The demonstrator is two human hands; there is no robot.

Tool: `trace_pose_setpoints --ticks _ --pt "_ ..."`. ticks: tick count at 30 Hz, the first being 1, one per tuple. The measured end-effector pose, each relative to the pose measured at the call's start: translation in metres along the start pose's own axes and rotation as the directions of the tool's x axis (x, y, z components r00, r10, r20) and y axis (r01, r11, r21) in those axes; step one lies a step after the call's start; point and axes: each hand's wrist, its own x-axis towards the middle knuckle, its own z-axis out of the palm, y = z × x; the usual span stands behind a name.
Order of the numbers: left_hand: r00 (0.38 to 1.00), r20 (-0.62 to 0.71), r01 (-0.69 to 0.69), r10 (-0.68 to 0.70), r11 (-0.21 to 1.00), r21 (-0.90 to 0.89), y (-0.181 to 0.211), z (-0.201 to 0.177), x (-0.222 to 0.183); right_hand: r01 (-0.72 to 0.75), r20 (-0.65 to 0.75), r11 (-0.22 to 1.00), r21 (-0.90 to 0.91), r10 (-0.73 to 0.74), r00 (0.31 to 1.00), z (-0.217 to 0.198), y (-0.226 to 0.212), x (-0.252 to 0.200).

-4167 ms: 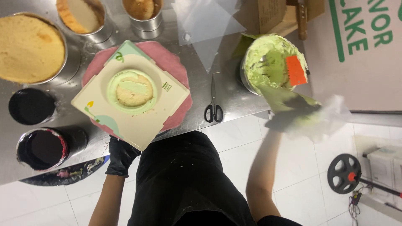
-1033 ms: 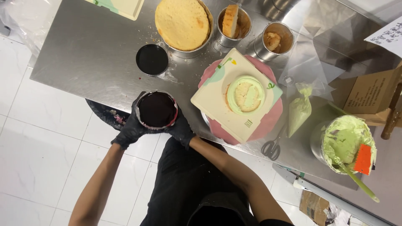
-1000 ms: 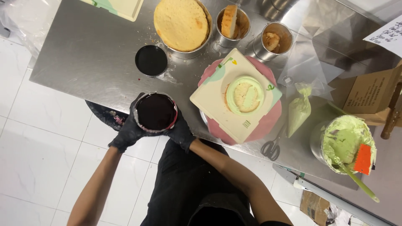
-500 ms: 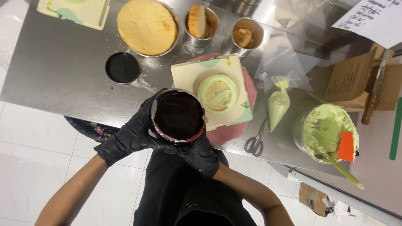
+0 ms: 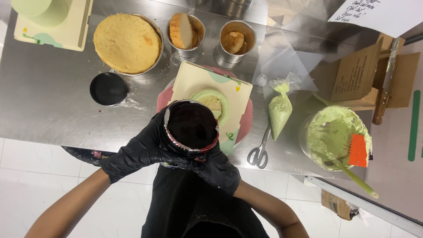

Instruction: The person assembles a small layer cake on a cake board at a stainless steel worktable. They pipe green frosting onto a cake layer, place another sponge layer on top, spread frosting with a spatula, spoon red filling into the center, pipe more green frosting over the filling, and press a final sponge layer on top.

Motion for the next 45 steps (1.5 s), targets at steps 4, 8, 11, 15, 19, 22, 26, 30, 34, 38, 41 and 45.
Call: trace_pose_setpoints --ticks 4,8,11,15,19,22,26,30,34,38,41,45 --pt "0.996 0.037 0.093 -0.087 0.977 -0.192 -0.003 0.001 0.001 -0.042 -0.028 0.981 0.191 0.048 0.998 0.000 0.002 0.000" --pt "0.997 0.049 0.073 -0.065 0.981 -0.181 -0.004 0.001 0.004 -0.070 -0.040 0.926 0.370 0.091 0.995 0.006 -0.011 0.005" --pt "0.995 0.071 0.086 -0.073 0.975 -0.204 0.004 0.000 0.006 -0.083 -0.045 0.864 0.496 0.121 0.992 0.012 -0.024 0.010" --pt "0.988 0.092 0.145 -0.127 0.961 -0.235 0.012 -0.002 0.007 -0.096 -0.042 0.754 0.650 0.161 0.986 0.024 -0.043 0.015" --pt "0.996 0.070 0.067 -0.060 0.993 -0.100 0.013 -0.005 0.004 -0.103 -0.029 0.617 0.780 0.199 0.980 0.035 -0.060 0.018" --pt "0.993 0.072 0.098 -0.089 0.987 -0.129 0.007 -0.007 0.001 -0.101 -0.016 0.500 0.860 0.224 0.974 0.039 -0.067 0.016" --pt "0.996 0.077 0.049 -0.046 0.998 -0.035 -0.005 -0.011 0.000 -0.092 0.008 0.329 0.940 0.250 0.968 0.039 -0.060 0.010" --pt "0.991 0.088 0.110 -0.105 0.993 -0.050 0.003 -0.013 -0.006 -0.021 -0.135 0.671 0.742 0.180 0.974 0.042 -0.070 0.004" --pt "0.987 0.078 0.141 -0.143 0.990 0.023 -0.003 -0.014 -0.012 0.274 -0.178 0.896 -0.350 -0.350 0.920 0.047 -0.101 0.000" --pt "0.979 0.064 0.190 -0.194 0.980 0.056 -0.013 -0.015 -0.016 0.248 -0.103 0.803 -0.543 -0.357 0.928 0.043 -0.095 -0.002" --pt "0.976 0.053 0.210 -0.210 0.978 0.011 -0.009 -0.013 -0.016 0.252 -0.080 0.803 -0.541 -0.347 0.934 0.044 -0.100 -0.002" --pt "0.984 0.050 0.173 -0.172 0.985 -0.008 -0.014 -0.013 -0.019 0.266 -0.094 0.838 -0.476 -0.349 0.932 0.048 -0.101 -0.002"
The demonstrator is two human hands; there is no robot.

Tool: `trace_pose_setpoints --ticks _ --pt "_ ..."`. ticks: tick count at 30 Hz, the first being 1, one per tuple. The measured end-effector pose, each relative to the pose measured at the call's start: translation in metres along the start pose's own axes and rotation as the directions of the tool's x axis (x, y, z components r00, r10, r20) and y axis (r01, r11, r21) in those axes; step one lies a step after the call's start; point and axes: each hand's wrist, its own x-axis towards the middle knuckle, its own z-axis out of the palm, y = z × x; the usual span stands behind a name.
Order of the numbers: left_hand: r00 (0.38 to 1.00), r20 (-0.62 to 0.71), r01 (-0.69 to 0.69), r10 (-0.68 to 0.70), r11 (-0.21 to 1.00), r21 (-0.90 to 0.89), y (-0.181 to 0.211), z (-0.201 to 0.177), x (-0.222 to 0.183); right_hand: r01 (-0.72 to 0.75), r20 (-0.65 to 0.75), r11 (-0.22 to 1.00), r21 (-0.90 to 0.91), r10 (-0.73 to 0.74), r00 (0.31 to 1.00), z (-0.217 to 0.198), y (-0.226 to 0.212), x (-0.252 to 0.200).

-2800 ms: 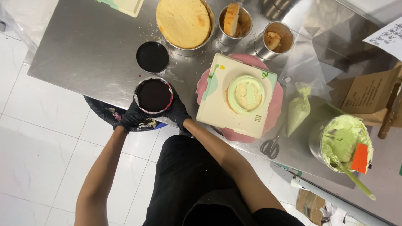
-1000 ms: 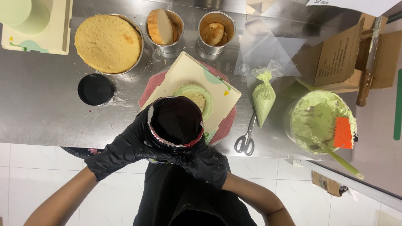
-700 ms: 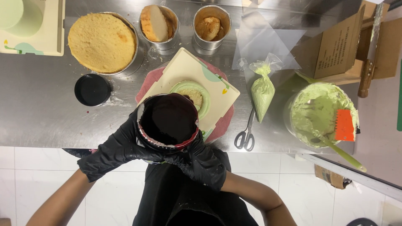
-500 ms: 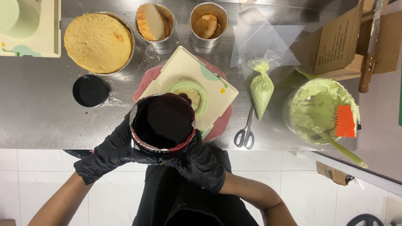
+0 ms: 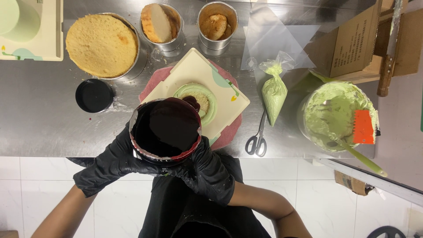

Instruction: The person assembles a small layer cake on a cake board at a stainless steel worktable. They pipe green frosting onto a cake layer, place another sponge layer on top, spread frosting with a spatula, spoon red filling into the center, pipe more green frosting over the filling, and press a final sponge layer on top.

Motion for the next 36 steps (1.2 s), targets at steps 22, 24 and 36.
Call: trace_pose_setpoints --ticks 22,24,36 --pt "0.797 -0.196 -0.579 0.571 0.815 0.017 -0.089 0.004 0.019 -0.038 -0.155 0.860 -0.508 -0.048 0.987 -0.020 -0.059 -0.006" --pt "0.793 -0.207 -0.582 0.573 0.813 0.024 -0.078 0.005 0.020 -0.015 -0.168 0.862 -0.506 -0.082 0.982 -0.019 -0.058 -0.008" --pt "0.768 -0.258 -0.592 0.586 0.804 0.063 -0.072 -0.001 0.030 0.116 -0.174 0.883 -0.455 -0.215 0.961 -0.014 -0.014 -0.033"
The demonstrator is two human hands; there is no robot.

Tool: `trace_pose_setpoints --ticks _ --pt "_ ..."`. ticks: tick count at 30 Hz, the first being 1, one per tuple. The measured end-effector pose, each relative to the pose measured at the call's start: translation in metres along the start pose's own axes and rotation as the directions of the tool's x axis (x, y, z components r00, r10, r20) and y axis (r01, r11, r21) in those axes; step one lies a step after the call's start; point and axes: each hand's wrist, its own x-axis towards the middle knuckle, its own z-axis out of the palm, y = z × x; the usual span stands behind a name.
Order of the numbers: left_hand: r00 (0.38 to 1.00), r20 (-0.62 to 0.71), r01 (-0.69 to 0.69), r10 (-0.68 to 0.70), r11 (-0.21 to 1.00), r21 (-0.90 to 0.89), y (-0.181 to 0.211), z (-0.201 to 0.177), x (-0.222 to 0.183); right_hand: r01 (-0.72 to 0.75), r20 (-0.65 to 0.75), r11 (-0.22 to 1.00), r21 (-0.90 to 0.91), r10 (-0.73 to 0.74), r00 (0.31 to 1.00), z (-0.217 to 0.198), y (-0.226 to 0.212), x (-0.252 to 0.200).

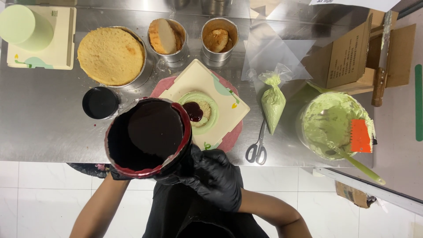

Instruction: The person assembles a small layer cake on a cake board at a stainless steel worktable. They pipe green frosting onto a cake layer, place another sponge layer on top, spread frosting with a spatula, spoon red filling into the center, pipe more green frosting over the filling, and press a final sponge layer on top.

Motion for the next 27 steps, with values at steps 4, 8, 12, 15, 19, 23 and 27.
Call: trace_pose_setpoints --ticks 4,8,12,15,19,23,27 --pt "1.000 -0.021 -0.007 0.007 1.000 0.014 -0.018 -0.008 -0.002 -0.012 -0.133 0.951 0.309 0.056 0.990 0.024 0.027 -0.014" --pt "0.999 -0.046 -0.013 0.015 0.999 0.033 -0.096 -0.037 -0.065 -0.184 0.032 0.801 0.570 0.202 0.979 0.024 0.021 0.000" --pt "0.997 -0.074 -0.019 0.023 0.999 0.045 -0.102 -0.039 -0.067 -0.322 0.227 0.547 0.773 0.236 0.945 0.020 -0.005 0.024" --pt "0.995 -0.099 -0.023 0.029 0.998 0.054 -0.104 -0.035 -0.069 -0.333 0.261 0.479 0.812 0.212 0.942 0.015 -0.010 0.029" --pt "0.990 -0.137 -0.030 0.040 0.997 0.072 -0.106 -0.031 -0.072 -0.221 0.174 0.637 0.738 0.136 0.975 0.010 -0.011 0.035" --pt "0.985 -0.168 -0.032 0.047 0.996 0.089 -0.026 -0.020 0.000 -0.242 0.157 0.651 0.720 0.187 0.970 0.004 -0.021 0.044" --pt "0.978 -0.199 -0.036 0.056 0.994 0.106 0.009 -0.014 0.001 -0.238 0.134 0.660 0.712 0.205 0.970 0.010 -0.022 0.042"
